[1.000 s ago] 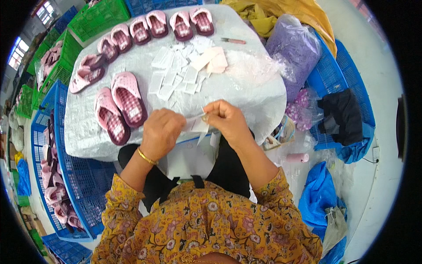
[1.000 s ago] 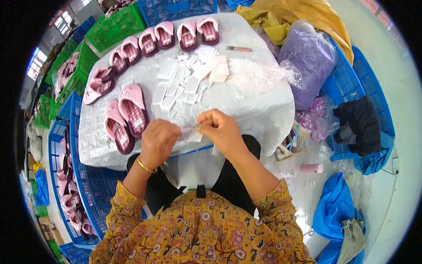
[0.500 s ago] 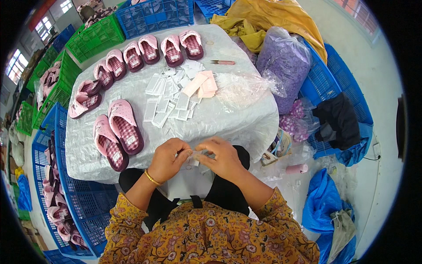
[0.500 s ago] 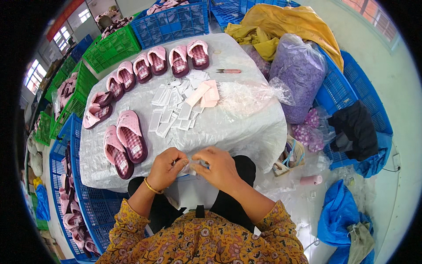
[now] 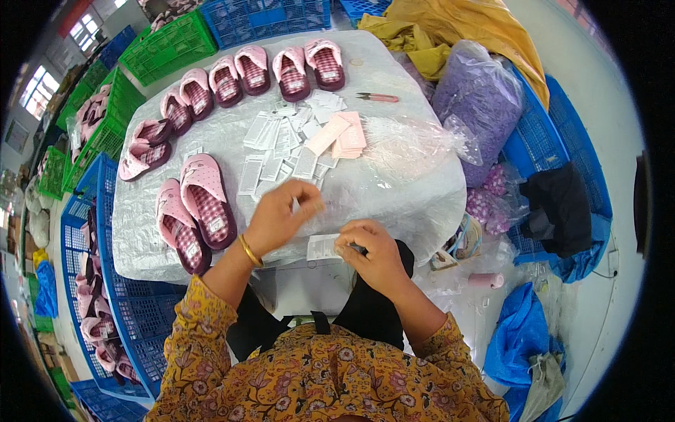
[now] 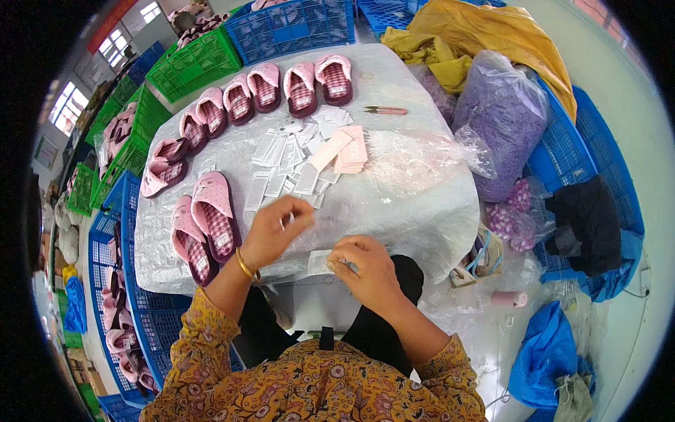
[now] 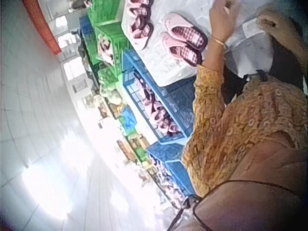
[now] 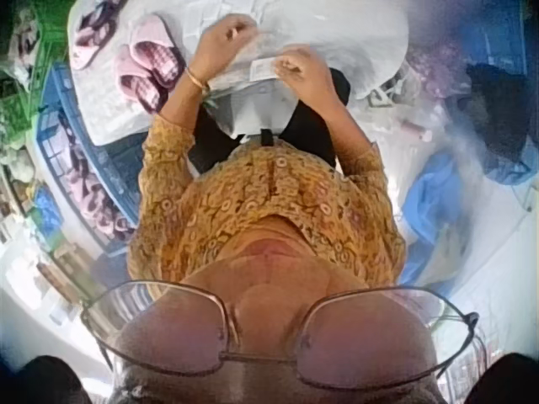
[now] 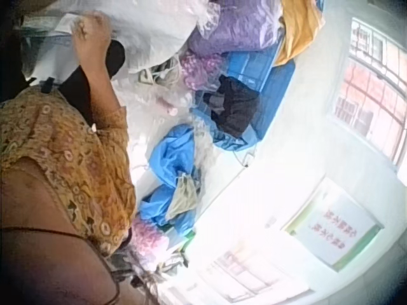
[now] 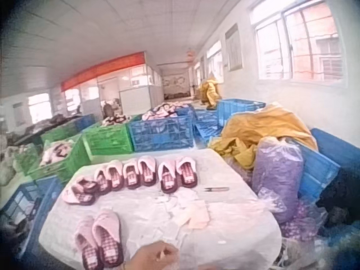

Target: The person attaches small paper labels to pink slippers with a cartoon design. They pick up each slipper, place a label on the insole, and set the slipper aside. The process is repeated for multiple slippers.

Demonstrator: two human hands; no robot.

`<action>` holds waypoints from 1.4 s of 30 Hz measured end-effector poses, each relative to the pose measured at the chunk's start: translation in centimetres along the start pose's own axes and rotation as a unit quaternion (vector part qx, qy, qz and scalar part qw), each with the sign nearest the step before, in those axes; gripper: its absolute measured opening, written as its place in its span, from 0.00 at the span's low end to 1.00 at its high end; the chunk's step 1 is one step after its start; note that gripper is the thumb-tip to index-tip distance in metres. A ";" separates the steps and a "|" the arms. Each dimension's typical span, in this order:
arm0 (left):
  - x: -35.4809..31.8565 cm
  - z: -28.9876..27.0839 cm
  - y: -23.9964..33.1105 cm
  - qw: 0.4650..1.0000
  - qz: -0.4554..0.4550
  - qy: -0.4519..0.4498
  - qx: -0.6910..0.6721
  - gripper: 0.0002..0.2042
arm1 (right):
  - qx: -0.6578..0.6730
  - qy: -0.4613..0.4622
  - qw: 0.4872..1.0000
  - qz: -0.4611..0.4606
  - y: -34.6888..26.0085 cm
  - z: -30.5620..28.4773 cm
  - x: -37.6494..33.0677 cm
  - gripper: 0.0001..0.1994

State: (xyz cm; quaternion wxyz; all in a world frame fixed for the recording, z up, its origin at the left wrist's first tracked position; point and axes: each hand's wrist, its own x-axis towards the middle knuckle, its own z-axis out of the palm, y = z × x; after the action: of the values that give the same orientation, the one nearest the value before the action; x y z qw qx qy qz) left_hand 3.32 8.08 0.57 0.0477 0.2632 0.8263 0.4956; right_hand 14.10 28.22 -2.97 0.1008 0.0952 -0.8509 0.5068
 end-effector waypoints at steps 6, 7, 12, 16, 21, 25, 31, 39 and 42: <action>6.9 -3.6 -7.5 0.986 0.009 0.122 0.115 0.08 | -0.032 -0.003 0.995 -0.092 -1.1 -0.6 -0.5 0.05; 8.4 -3.6 -8.3 0.981 0.025 0.132 0.142 0.08 | -0.015 -0.008 0.996 -0.092 -1.1 -0.6 -0.5 0.05; 14.9 -3.3 -8.9 0.959 0.029 0.074 0.273 0.13 | 0.072 -0.017 0.996 -0.058 -0.6 -0.3 -0.9 0.06; 17.3 -2.4 -9.6 0.930 0.025 -0.026 0.366 0.16 | 0.089 -0.010 0.996 -0.004 0.5 -0.8 -1.6 0.07; 17.7 -1.8 -9.2 0.938 -0.015 -0.050 0.343 0.15 | 0.084 -0.010 0.996 0.023 2.1 -0.9 -2.2 0.08; 18.3 -2.6 -10.4 0.965 -0.043 -0.025 0.257 0.13 | 0.082 -0.021 0.996 0.040 1.7 -0.9 -1.9 0.08; 17.5 -5.8 -9.0 0.993 -0.083 0.026 0.076 0.11 | 0.033 0.006 0.999 -0.037 0.7 -0.9 -1.0 0.07; 8.2 -5.0 -5.2 0.935 -0.131 -0.083 -0.320 0.04 | 0.069 0.088 0.993 0.041 -1.1 -1.4 0.7 0.04; 3.2 -2.3 -2.2 0.903 -0.156 -0.119 -0.383 0.05 | 0.087 0.094 0.991 0.049 -0.5 -0.7 2.2 0.05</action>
State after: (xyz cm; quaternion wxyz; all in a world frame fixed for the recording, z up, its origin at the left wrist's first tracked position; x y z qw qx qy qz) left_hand -1.09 6.93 0.44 0.3192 0.1492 0.5916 0.7252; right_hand 12.12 28.49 -1.62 0.1467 0.0133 -0.7941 0.5896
